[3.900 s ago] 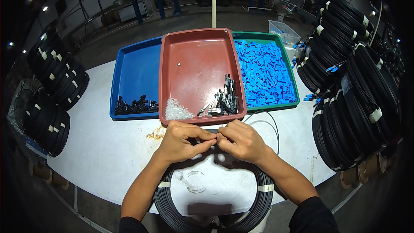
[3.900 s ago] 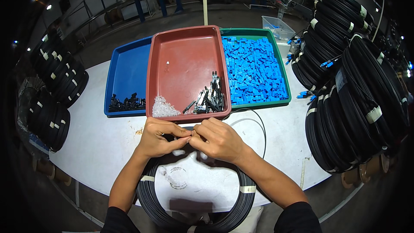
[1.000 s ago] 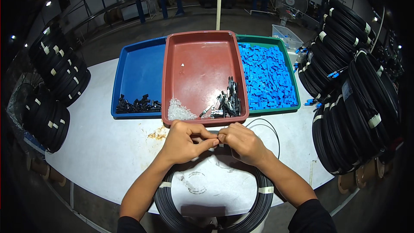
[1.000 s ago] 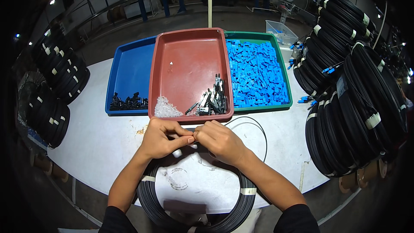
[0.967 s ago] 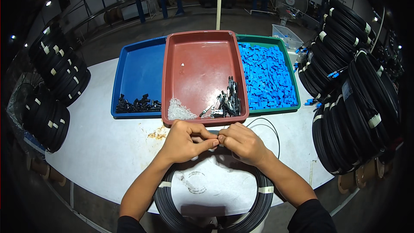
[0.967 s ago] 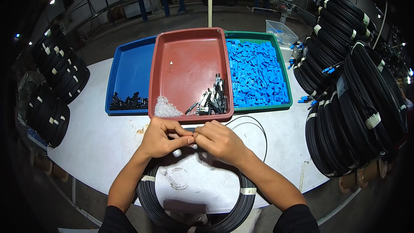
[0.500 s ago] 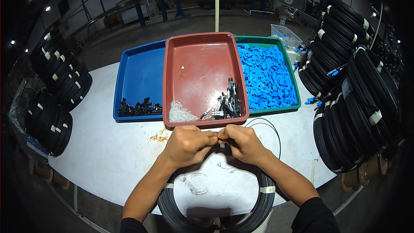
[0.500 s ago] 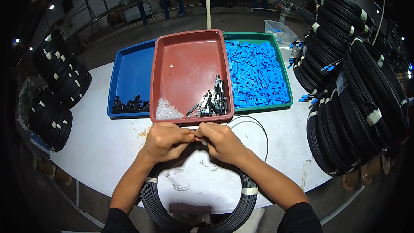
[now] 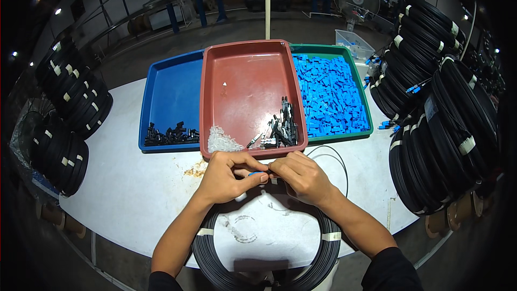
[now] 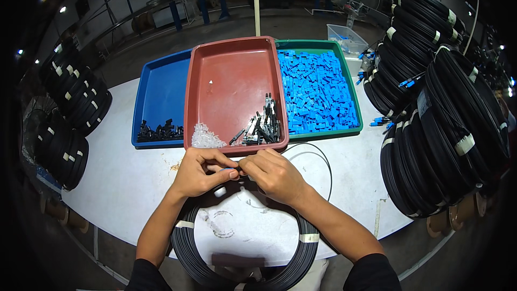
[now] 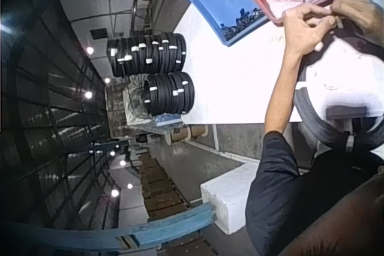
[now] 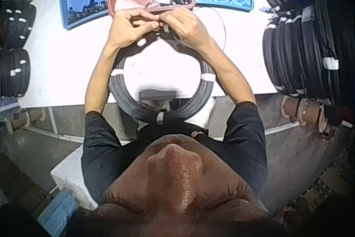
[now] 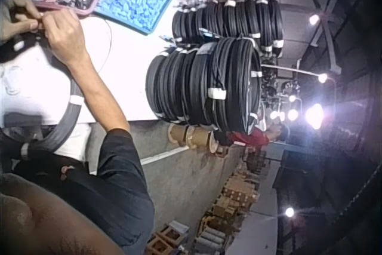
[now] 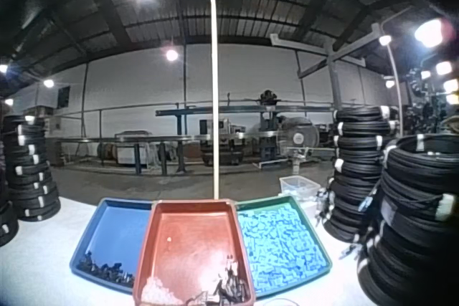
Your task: The person assembles connector components onto coiled cables by attaching plastic pieces from trays onto the cable ends. The person then stacks the finished cable coils and takes another coil to attach parts.
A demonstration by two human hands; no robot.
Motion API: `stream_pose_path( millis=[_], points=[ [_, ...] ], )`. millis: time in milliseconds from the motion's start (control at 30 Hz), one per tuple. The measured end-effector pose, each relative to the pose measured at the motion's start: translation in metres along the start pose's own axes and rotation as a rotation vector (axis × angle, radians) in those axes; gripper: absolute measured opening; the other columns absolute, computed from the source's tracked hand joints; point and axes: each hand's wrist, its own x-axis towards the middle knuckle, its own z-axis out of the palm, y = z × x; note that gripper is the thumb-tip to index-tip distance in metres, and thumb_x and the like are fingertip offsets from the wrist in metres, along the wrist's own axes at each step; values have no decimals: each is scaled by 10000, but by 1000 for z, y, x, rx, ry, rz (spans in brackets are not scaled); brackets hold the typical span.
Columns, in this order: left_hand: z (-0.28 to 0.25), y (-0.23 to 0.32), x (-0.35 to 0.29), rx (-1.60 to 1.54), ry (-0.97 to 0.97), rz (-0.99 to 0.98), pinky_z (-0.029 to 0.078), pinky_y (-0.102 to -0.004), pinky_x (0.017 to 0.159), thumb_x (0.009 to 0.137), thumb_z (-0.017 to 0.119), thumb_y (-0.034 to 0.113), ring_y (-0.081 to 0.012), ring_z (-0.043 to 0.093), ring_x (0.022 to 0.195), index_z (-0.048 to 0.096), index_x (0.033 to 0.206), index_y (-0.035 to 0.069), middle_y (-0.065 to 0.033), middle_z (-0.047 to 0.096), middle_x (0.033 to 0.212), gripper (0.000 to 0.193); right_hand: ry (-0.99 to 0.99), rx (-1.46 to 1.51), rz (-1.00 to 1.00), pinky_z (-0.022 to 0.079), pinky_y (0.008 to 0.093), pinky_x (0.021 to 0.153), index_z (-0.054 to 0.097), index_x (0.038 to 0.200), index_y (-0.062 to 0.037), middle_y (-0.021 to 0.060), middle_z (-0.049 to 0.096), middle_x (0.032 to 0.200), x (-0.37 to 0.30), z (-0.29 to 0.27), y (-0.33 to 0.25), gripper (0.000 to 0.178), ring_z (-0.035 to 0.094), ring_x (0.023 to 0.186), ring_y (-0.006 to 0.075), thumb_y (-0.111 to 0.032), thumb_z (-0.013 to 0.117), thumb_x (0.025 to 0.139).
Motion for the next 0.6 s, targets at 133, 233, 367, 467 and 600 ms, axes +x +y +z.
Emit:
stream_pose_path(
  millis=[133,233,367,467,600],
  points=[
    [4,-3,1,238,25,247,516,-223,555,806,831,43,-88,693,639,795,940,-17,-92,769,776,151,-19,2,19,487,358,697,646,953,-18,88,661,870,-1,-3,0,193,609,755,250,-24,702,769],
    [4,-1,3,423,34,498,537,-268,570,746,845,18,-153,688,603,785,953,-15,-105,769,799,218,-30,127,123,491,383,673,647,920,-6,121,654,808,-1,0,0,170,619,719,294,19,687,756],
    [-1,-4,5,832,-103,820,534,-311,640,778,791,22,-207,661,620,746,933,-7,-89,765,866,164,-14,301,372,508,419,633,644,863,1,164,648,726,2,3,-3,80,659,691,332,53,664,807],
    [-2,-4,8,987,-38,1016,541,-310,636,816,758,21,-196,671,629,748,945,-8,-90,769,877,132,-30,333,394,514,407,642,643,900,2,170,661,776,3,5,-3,81,667,713,327,43,670,835],
    [0,-2,4,692,71,785,565,-312,630,775,801,12,-195,713,683,766,893,-15,-120,772,856,126,49,195,189,511,395,662,642,970,5,148,663,836,3,4,-2,136,651,730,312,1,697,846]
  ],
)
